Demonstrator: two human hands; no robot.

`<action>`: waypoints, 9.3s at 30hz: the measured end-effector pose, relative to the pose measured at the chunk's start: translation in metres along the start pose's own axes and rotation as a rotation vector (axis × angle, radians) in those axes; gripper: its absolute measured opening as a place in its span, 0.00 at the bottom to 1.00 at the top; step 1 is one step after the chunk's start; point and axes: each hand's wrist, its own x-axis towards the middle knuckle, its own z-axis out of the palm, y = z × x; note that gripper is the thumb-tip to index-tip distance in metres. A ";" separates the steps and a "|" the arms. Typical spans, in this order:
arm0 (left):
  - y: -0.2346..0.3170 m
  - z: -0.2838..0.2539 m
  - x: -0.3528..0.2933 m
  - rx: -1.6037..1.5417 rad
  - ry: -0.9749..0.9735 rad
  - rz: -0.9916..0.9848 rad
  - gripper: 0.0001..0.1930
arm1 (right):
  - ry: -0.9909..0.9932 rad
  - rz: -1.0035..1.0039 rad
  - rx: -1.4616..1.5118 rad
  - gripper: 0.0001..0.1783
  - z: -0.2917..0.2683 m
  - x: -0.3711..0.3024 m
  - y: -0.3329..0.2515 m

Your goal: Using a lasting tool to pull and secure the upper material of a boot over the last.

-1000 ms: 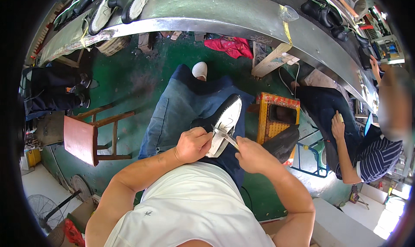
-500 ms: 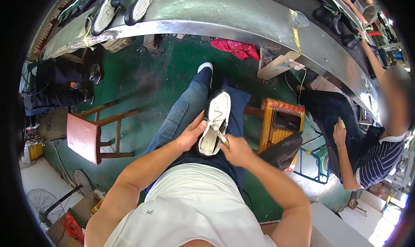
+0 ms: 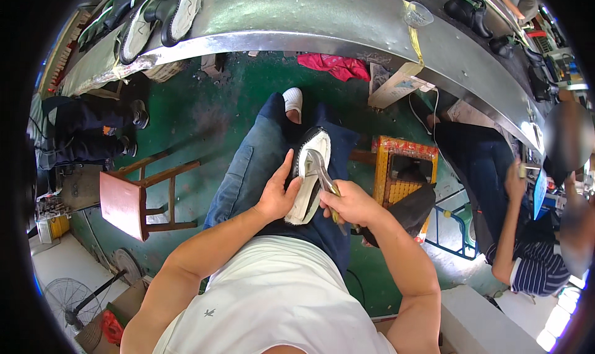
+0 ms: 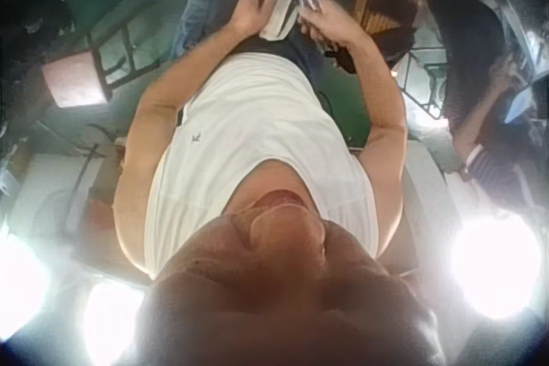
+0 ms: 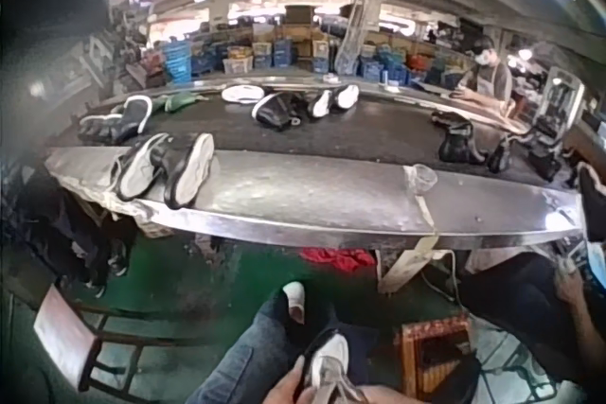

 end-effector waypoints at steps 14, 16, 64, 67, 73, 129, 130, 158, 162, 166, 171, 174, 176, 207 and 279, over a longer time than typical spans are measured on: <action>0.033 -0.015 0.018 0.304 -0.159 0.024 0.26 | 0.036 -0.124 0.181 0.24 -0.023 -0.006 0.023; 0.035 -0.013 0.016 0.333 -0.170 -0.001 0.26 | 0.269 -0.334 -0.015 0.28 -0.014 0.019 0.020; 0.022 -0.107 0.006 -1.701 -0.627 -0.334 0.56 | 0.387 0.013 0.542 0.29 0.027 -0.006 0.130; -0.016 -0.066 -0.010 0.037 -0.663 0.055 0.55 | 0.398 0.009 0.557 0.20 0.032 -0.010 0.122; 0.059 -0.034 -0.029 0.704 -0.295 -0.018 0.43 | 0.432 -0.301 0.406 0.19 0.047 -0.013 0.122; -0.038 0.010 -0.036 0.134 0.267 -0.020 0.27 | 0.446 -0.391 -1.201 0.18 0.028 0.024 0.032; -0.035 0.008 -0.036 0.134 0.266 -0.016 0.27 | 0.497 -0.497 -1.093 0.17 0.022 0.038 0.054; 0.013 -0.035 -0.036 0.355 -0.261 -0.089 0.37 | 0.445 -0.411 -0.725 0.24 0.012 0.036 0.056; 0.015 -0.032 -0.038 0.115 -0.184 -0.396 0.48 | 0.305 -0.403 -0.509 0.24 0.015 0.008 0.027; 0.016 -0.032 -0.031 0.077 -0.220 -0.415 0.47 | 0.401 -0.452 -0.702 0.23 0.039 0.008 0.050; 0.017 -0.035 -0.027 0.043 -0.233 -0.393 0.50 | 0.346 -0.474 -0.537 0.22 0.038 -0.001 0.048; 0.015 -0.038 -0.026 0.060 -0.288 -0.440 0.56 | 0.221 -0.291 -0.554 0.26 0.039 0.012 0.065; -0.005 -0.039 -0.015 0.033 -0.278 -0.396 0.57 | 0.269 -0.363 -0.357 0.27 0.031 0.014 0.074; 0.156 -0.180 0.533 0.947 -0.010 0.278 0.32 | 0.140 -0.088 0.473 0.34 -0.077 0.064 0.085; 0.153 -0.318 0.374 -0.181 0.141 -0.130 0.36 | -0.207 0.101 0.670 0.41 -0.095 0.143 0.092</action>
